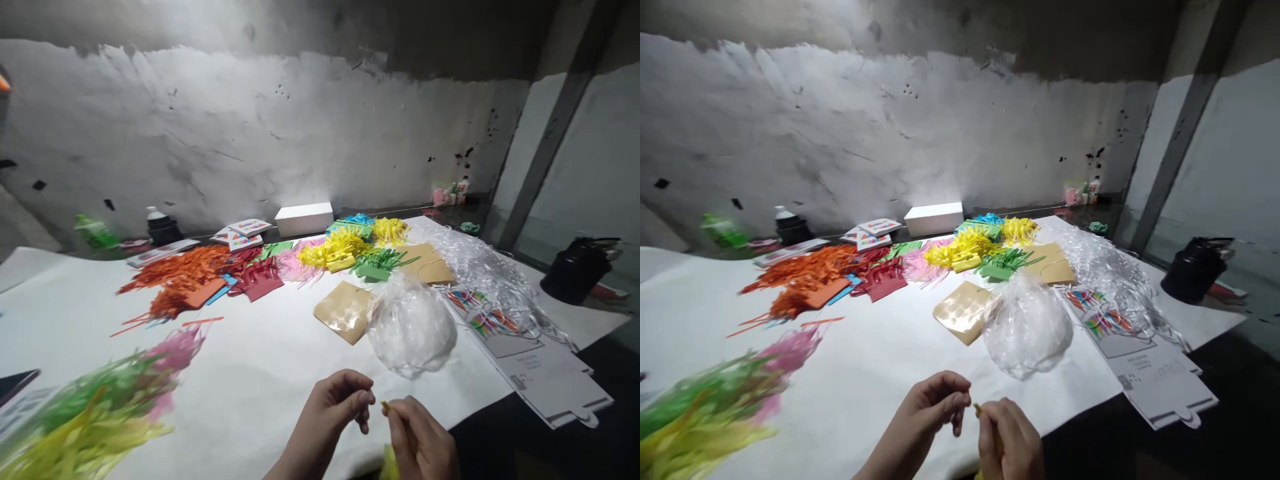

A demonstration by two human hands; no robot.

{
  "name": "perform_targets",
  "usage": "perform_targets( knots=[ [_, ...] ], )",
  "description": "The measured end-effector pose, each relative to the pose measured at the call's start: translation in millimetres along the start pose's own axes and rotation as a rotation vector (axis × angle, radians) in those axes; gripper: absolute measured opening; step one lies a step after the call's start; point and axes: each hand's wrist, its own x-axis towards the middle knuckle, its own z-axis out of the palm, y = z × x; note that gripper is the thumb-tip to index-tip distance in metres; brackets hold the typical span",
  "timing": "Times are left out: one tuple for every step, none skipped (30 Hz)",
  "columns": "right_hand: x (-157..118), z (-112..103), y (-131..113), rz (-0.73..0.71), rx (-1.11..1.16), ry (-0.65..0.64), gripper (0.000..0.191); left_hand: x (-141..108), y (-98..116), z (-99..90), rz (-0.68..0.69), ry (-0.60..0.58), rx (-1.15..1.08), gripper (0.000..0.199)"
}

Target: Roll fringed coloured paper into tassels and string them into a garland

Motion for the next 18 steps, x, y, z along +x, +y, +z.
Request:
perform_targets(
  knots=[
    [1,5,-4,-0.025,0.003,-0.055,0.021,-9,-2,-3.8,0.001,0.02,-0.021,0.034],
    [1,9,-8,-0.047,-0.001,-0.106,0.022,-17,-3,-8.2,0.01,0.04,-0.017,0.035],
    [0,13,-12,-0.07,-0.005,-0.151,0.022,-24,-3,-12.9,0.028,0.06,0.009,0.036],
    [-2,16,-15,-0.092,-0.009,-0.186,0.022,-31,-3,-17.8,0.051,0.08,0.053,0.036],
    [-4,19,-18,-0.112,-0.015,-0.214,0.022,-37,-3,-22.8,0.08,0.097,0.108,0.035],
    [-7,21,-20,-0.128,-0.02,-0.237,0.022,-43,-3,-27.7,0.115,0.106,0.169,0.033],
    [-10,23,-22,-0.14,-0.023,-0.257,0.021,-48,-4,-32.5,0.153,0.109,0.231,0.031],
    [-12,25,-24,-0.144,-0.023,-0.277,0.02,-53,-5,-37.2,0.196,0.107,0.289,0.03],
    [-14,26,-26,-0.143,-0.021,-0.298,0.02,-57,-7,-41.8,0.243,0.102,0.342,0.028],
    [-16,27,-29,-0.142,-0.022,-0.318,0.02,-61,-11,-46.1,0.289,0.098,0.387,0.027],
    [-16,28,-31,-0.143,-0.027,-0.34,0.02,-63,-15,-50.2,0.333,0.096,0.42,0.026],
    [-16,28,-33,-0.144,-0.036,-0.363,0.021,-66,-19,-53.9,0.367,0.097,0.446,0.025],
    [-15,28,-36,-0.144,-0.046,-0.39,0.021,-68,-23,-57.3,0.393,0.102,0.467,0.024],
    [-14,27,-39,-0.138,-0.05,-0.426,0.022,-69,-27,-60.2,0.414,0.104,0.49,0.023],
    [-13,26,-42,-0.127,-0.042,-0.467,0.023,-71,-30,-62.7,0.434,0.103,0.519,0.022],
    [-11,25,-45,-0.106,-0.024,-0.513,0.024,-73,-32,-64.8,0.456,0.099,0.551,0.021],
    [-9,24,-47,-0.079,0.0,-0.557,0.024,-74,-33,-66.6,0.482,0.092,0.582,0.021],
    [-8,24,-49,-0.048,0.026,-0.593,0.024,-76,-33,-68.0,0.503,0.081,0.609,0.021]
  ],
)
